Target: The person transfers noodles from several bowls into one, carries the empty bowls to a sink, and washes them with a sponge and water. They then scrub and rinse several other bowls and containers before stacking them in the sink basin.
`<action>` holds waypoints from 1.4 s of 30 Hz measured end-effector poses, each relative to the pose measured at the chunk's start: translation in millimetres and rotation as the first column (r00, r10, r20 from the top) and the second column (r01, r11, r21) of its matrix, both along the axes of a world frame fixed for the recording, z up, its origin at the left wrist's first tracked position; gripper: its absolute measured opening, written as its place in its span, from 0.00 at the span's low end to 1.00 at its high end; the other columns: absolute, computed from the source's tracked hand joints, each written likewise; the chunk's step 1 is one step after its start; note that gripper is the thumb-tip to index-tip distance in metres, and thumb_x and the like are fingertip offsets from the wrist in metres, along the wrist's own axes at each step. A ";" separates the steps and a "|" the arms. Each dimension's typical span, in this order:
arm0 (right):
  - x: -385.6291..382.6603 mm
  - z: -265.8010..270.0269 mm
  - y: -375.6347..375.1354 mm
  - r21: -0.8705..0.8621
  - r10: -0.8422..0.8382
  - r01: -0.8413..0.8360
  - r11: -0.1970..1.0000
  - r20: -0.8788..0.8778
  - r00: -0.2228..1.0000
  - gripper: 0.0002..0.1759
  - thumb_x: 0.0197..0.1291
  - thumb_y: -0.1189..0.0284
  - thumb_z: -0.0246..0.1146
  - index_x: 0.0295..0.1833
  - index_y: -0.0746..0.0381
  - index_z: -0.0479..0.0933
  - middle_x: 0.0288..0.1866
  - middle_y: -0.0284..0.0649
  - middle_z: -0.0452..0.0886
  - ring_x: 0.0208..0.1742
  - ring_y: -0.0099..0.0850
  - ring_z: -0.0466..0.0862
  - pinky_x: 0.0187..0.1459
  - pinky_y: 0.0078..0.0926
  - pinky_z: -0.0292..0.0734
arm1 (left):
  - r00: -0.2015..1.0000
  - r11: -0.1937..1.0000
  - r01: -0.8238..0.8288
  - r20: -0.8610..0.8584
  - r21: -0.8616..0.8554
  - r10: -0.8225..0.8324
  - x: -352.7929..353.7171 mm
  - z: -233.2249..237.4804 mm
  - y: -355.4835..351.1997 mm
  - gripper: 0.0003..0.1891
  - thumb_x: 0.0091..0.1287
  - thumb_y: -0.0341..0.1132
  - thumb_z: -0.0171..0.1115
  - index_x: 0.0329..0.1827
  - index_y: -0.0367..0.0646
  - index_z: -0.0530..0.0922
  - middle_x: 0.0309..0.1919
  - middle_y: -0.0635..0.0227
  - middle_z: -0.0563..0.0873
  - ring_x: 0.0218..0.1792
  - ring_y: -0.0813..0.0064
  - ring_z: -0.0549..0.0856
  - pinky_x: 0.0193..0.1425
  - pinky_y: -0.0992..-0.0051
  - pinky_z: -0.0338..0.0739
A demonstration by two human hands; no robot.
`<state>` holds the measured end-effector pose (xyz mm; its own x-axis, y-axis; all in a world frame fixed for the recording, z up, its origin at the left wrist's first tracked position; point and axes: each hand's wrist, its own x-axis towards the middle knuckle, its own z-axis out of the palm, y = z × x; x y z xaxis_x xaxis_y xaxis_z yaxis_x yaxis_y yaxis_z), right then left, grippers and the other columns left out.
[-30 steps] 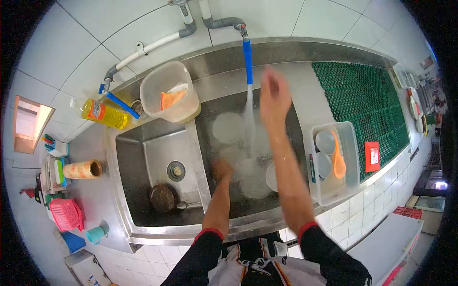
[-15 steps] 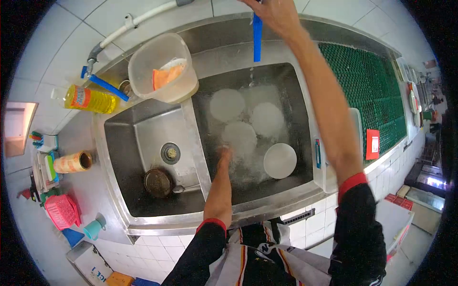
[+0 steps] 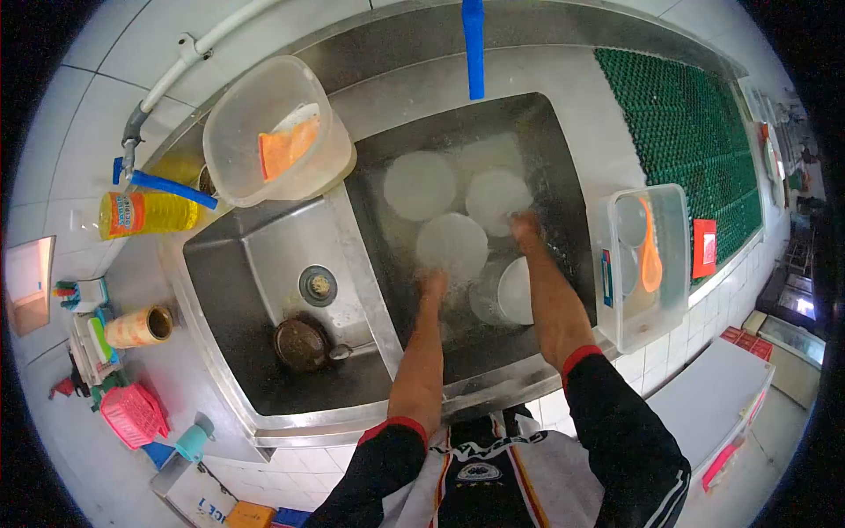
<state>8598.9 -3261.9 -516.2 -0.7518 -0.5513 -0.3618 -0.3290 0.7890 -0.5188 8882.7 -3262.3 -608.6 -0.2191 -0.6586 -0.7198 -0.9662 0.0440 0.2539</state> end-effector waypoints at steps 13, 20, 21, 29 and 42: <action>24.6 152.5 -6.9 -0.398 -0.064 -0.023 0.917 -0.203 0.977 0.17 0.70 0.70 0.61 0.61 0.65 0.73 0.49 0.63 0.84 0.51 0.63 0.85 0.50 0.52 0.80 | 0.885 0.900 -0.415 -0.168 0.135 0.434 -16.6 151.0 -35.9 0.32 0.75 0.59 0.54 0.64 0.37 0.81 0.62 0.43 0.82 0.64 0.47 0.81 0.68 0.52 0.73; 47.6 164.8 2.7 -0.194 0.248 -0.217 0.957 0.156 0.956 0.27 0.70 0.63 0.63 0.69 0.64 0.71 0.56 0.62 0.83 0.58 0.56 0.84 0.58 0.47 0.79 | 0.218 0.522 -0.690 -0.545 0.501 0.810 -29.4 120.1 -45.7 0.47 0.70 0.64 0.61 0.80 0.37 0.60 0.78 0.50 0.65 0.79 0.56 0.62 0.80 0.58 0.58; 44.2 165.5 8.4 -0.228 0.316 -0.275 0.934 0.167 0.934 0.29 0.70 0.62 0.64 0.70 0.64 0.71 0.58 0.60 0.83 0.61 0.54 0.83 0.61 0.46 0.77 | 0.201 0.539 -0.693 -0.589 0.479 0.783 -28.6 123.9 -43.0 0.48 0.70 0.63 0.62 0.81 0.37 0.58 0.79 0.50 0.64 0.80 0.56 0.61 0.81 0.58 0.57; 13.2 105.0 129.1 0.006 0.513 -0.513 0.858 0.005 0.858 0.39 0.60 0.62 0.73 0.74 0.63 0.69 0.70 0.52 0.77 0.68 0.52 0.78 0.72 0.49 0.68 | 0.426 0.658 -0.725 -0.618 0.204 0.661 -33.2 175.5 -23.4 0.49 0.67 0.50 0.73 0.81 0.35 0.54 0.74 0.45 0.68 0.75 0.49 0.69 0.79 0.55 0.61; 62.8 127.1 99.5 0.149 0.245 -0.277 0.949 0.202 0.948 0.38 0.54 0.53 0.71 0.66 0.64 0.75 0.62 0.55 0.79 0.62 0.52 0.79 0.67 0.49 0.72 | 0.887 0.648 -0.290 -0.056 0.705 0.458 -17.0 100.9 69.8 0.37 0.75 0.55 0.59 0.79 0.40 0.65 0.74 0.57 0.71 0.68 0.55 0.72 0.69 0.60 0.69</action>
